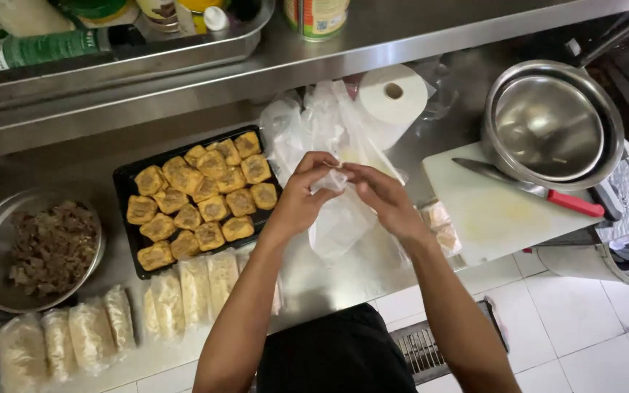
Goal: The person takes square food items from a tray and small rolls from a pile, placing them into individual plastic bags and folding the bags to close them.
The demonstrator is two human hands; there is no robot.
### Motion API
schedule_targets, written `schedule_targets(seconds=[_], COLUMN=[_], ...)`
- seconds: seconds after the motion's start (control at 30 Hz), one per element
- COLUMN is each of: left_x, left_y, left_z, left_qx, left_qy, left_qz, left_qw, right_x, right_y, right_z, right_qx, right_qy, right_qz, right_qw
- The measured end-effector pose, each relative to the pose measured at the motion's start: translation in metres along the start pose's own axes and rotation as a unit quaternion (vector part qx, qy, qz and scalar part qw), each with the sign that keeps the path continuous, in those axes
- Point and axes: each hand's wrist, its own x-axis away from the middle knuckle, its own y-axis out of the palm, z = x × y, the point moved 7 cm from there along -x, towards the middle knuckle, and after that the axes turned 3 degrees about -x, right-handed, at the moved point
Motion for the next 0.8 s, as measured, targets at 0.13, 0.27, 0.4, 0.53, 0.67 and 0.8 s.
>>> schedule_targets(seconds=[0.13, 0.27, 0.4, 0.53, 0.67, 0.8], left_x=[-0.003, 0.011, 0.026, 0.047, 0.05, 0.057], left_y=[0.003, 0.001, -0.004, -0.002, 0.004, 0.014], left_z=[0.037, 0.038, 0.039, 0.018, 0.022, 0.046], left_qx=[0.056, 0.006, -0.133, -0.139, -0.133, -0.073], left_qy=[-0.059, -0.125, -0.188, -0.203, -0.214, -0.176], left_qz=[-0.025, -0.05, -0.011, -0.001, -0.04, -0.066], left_qw=[0.996, 0.991, 0.973, 0.969, 0.967, 0.979], right_x=[-0.016, -0.014, -0.002, 0.008, 0.022, 0.044], right_y=[-0.014, -0.004, -0.003, 0.002, -0.005, 0.003], right_z=[-0.015, -0.029, -0.021, -0.054, -0.065, -0.073], right_qx=[0.006, -0.023, -0.017, 0.058, 0.18, 0.276], right_qy=[0.027, 0.046, 0.135, 0.144, 0.147, 0.11], right_qz=[-0.048, -0.176, -0.207, -0.171, -0.074, -0.026], right_qw=[0.998, 0.983, 0.969, 0.973, 0.97, 0.954])
